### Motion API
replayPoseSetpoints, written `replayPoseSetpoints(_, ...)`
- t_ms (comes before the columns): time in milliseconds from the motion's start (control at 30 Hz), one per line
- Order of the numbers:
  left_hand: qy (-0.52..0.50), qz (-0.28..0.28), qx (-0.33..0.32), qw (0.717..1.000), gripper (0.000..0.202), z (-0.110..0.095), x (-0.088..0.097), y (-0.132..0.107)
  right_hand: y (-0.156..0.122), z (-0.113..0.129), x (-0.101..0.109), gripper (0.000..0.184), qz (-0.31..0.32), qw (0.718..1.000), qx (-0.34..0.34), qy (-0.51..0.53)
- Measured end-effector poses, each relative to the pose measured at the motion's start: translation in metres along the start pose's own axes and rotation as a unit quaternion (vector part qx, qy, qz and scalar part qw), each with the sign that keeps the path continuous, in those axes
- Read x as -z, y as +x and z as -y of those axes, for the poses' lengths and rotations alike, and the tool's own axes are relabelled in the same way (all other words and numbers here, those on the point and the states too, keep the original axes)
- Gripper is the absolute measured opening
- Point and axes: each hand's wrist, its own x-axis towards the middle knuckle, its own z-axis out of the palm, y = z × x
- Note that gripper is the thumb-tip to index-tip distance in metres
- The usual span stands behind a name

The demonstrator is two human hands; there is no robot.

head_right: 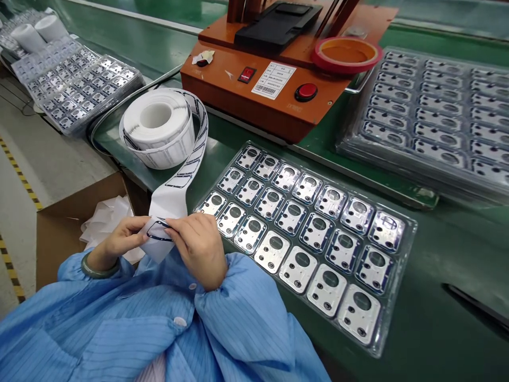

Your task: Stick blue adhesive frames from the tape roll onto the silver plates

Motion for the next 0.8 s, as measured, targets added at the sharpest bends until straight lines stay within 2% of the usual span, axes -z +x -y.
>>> replayPoseSetpoints(200,-0.014,-0.001,0.033,0.999,0.047,0.005,0.005,0.001,-0.004,-0.001,-0.006,0.014,-0.047,0.996,0.073,-0.032)
replayPoseSetpoints(300,-0.004,-0.029,0.024,0.999,0.054,0.005,0.001,0.004,-0.008,-0.004,-0.010,0.013,-0.046,0.994,0.090,-0.046)
replayPoseSetpoints(433,0.063,-0.083,0.020,0.994,0.041,-0.003,-0.006,0.011,-0.017,-0.008,-0.014,0.013,-0.042,0.989,0.109,-0.087)
replayPoseSetpoints(533,0.163,-0.089,0.012,0.983,0.038,-0.002,-0.003,0.013,-0.022,-0.006,-0.012,0.012,-0.048,0.986,0.124,-0.103)
replayPoseSetpoints(633,0.271,-0.062,0.032,0.960,0.035,0.009,0.015,0.008,-0.026,0.002,-0.004,0.008,-0.051,0.993,0.098,-0.051)
replayPoseSetpoints(733,0.371,-0.047,0.087,0.923,0.034,0.023,0.041,-0.001,-0.028,0.012,0.008,0.005,-0.070,0.996,0.019,0.048)
replayPoseSetpoints(800,0.428,-0.057,0.117,0.894,0.032,0.029,0.057,-0.004,-0.029,0.016,0.018,0.004,-0.107,0.987,-0.046,0.108)
